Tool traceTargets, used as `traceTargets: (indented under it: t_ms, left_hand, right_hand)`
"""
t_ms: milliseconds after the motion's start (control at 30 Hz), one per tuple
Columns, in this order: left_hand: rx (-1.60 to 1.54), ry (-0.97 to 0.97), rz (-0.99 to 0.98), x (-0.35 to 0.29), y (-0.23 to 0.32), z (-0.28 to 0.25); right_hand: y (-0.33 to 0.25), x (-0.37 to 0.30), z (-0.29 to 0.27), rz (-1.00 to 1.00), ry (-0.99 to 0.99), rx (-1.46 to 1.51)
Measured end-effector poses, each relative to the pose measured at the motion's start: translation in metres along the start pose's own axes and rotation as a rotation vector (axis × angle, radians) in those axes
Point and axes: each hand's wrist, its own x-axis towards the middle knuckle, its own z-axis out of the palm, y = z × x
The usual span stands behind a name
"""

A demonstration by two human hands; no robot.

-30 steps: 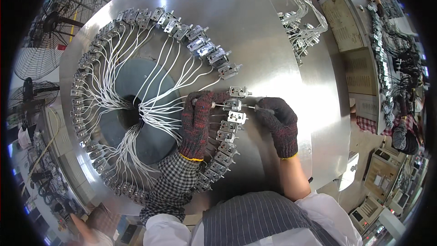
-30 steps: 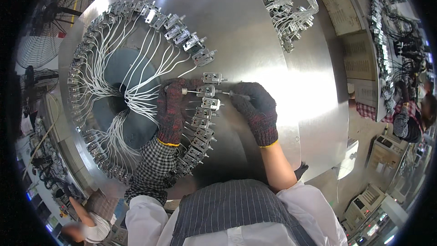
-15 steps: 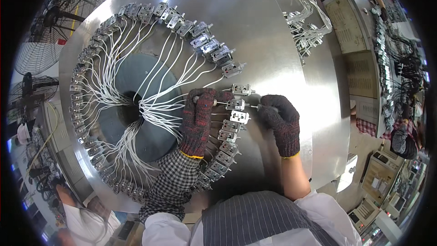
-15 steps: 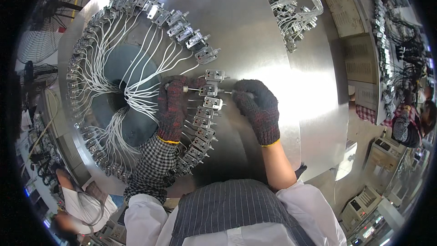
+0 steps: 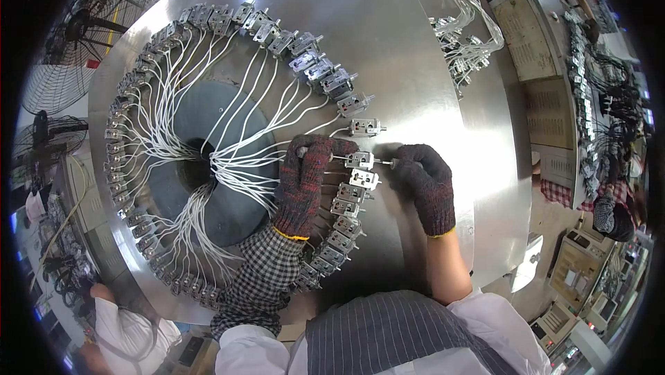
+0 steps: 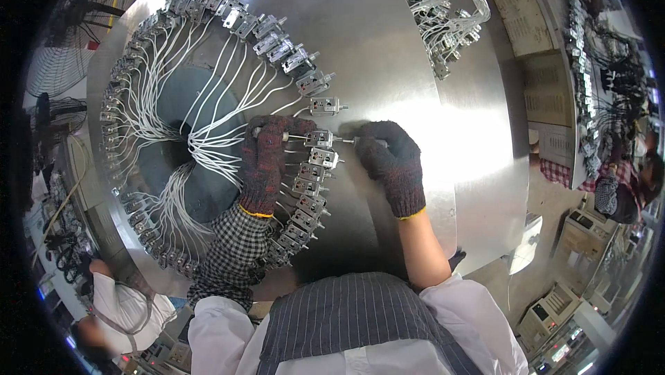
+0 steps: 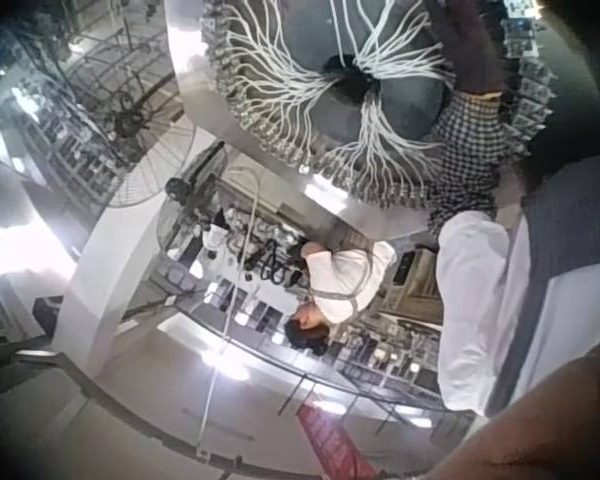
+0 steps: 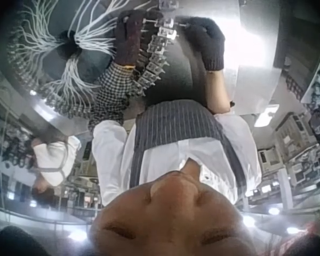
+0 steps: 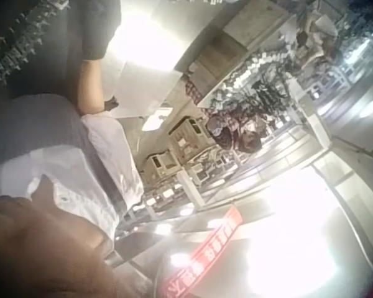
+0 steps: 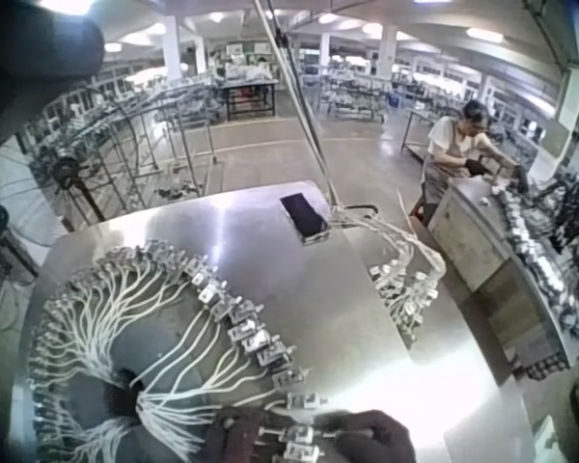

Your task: The person assembles a circular array of electronic components on a flat jig using a screwdriver.

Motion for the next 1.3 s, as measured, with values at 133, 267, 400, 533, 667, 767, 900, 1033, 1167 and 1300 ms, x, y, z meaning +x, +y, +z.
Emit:
traceTargets:
  t_ms: [133,267,400,533,667,767,900,1033,1167,1300]
  left_hand:
    - [0.033,-0.033,0.101,0.003,-0.005,-0.001]
    - [0.044,-0.031,0.045,0.002,-0.001,-0.001]
    - [0.097,0.017,0.034,0.005,-0.004,-0.005]
    - [-0.024,0.009,-0.038,0.0,0.008,0.008]
    - [0.19,0.036,0.079,0.003,0.004,0.005]
    - [0.058,0.019,-0.022,0.0,0.006,0.007]
    - [0.371,0.048,0.268,0.007,-0.004,-0.002]
    - [0.198,0.079,0.253,0.008,-0.01,-0.004]
    - [0.129,0.087,0.273,0.012,-0.018,-0.014]
    - [0.022,0.037,0.217,0.015,-0.018,-0.011]
  right_hand:
    - [0.005,0.001,0.001,-0.138,0.021,-0.037]
    - [-0.008,0.0,0.001,0.063,0.006,0.023]
    - [-0.007,-0.001,0.004,-0.057,0.034,-0.031]
    - [-0.006,0.0,0.0,-0.048,0.035,-0.061]
    - [0.0,0.003,0.006,-0.278,0.086,-0.069]
    - [-0.01,-0.001,0.002,-0.08,0.048,-0.105]
    - [-0.014,0.002,0.001,-0.002,0.029,-0.088]
    - [-0.008,0.001,-0.001,-0.097,0.048,-0.103]
    - [-0.007,0.0,0.0,-0.226,0.044,-0.145]
    - [-0.002,0.001,-0.002,-0.23,0.048,-0.127]
